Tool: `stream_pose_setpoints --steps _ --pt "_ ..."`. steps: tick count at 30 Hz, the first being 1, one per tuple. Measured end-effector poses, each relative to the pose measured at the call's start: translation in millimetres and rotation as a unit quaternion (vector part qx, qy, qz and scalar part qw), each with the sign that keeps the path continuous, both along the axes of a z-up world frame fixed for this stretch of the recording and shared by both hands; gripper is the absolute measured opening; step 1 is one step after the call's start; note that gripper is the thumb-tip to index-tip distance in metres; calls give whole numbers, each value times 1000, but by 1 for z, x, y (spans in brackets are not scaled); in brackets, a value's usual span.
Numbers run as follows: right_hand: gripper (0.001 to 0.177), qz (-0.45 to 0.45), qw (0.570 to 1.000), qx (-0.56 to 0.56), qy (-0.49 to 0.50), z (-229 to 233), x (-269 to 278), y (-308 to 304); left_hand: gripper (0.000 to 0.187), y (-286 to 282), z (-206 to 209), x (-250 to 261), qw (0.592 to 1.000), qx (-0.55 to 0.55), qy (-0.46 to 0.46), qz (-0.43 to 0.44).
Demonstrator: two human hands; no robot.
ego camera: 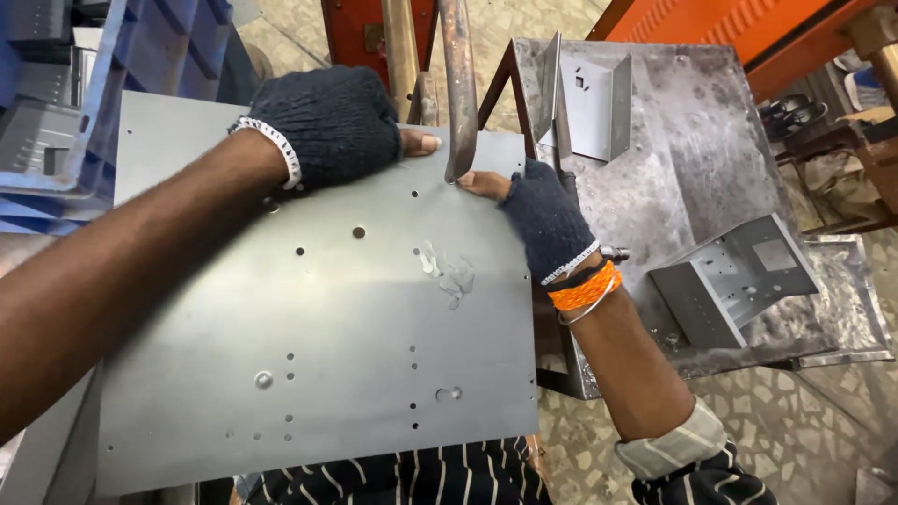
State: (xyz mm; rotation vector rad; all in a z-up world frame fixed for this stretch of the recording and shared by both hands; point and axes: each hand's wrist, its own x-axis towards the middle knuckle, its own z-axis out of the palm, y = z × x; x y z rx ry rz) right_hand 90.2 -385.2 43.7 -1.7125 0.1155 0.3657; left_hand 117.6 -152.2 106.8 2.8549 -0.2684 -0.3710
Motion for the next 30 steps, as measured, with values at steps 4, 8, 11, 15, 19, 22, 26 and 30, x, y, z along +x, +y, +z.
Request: stream_pose_setpoints --steps 4,8,11,15,19,22,26,30 --pt "34 -7 1000 -24 1 -2 -4 -3 72 0 -6 3 1000 -1 10 0" --pt "34 -11 998 -55 -2 -5 -8 -5 73 1 -5 -1 1000 3 16 5" --pt "35 -11 996 -87 -5 -8 -9 -4 73 2 -4 -5 1000 -9 -1 5" --pt "35 -10 992 -124 -22 -9 -2 -1 67 1 -1 -5 1000 -16 -7 9" --pt "53 33 991 -36 -122 -8 5 -2 69 2 -22 3 1000 -19 -20 16" --pt "42 21 996 -70 -56 8 -3 7 63 0 3 -6 999 -33 -3 12" --pt "37 7 995 -100 -25 22 -10 0 66 -2 10 -8 999 -13 28 36" --pt "39 50 996 -44 -52 9 -17 -7 66 -1 3 -7 999 -25 9 30"
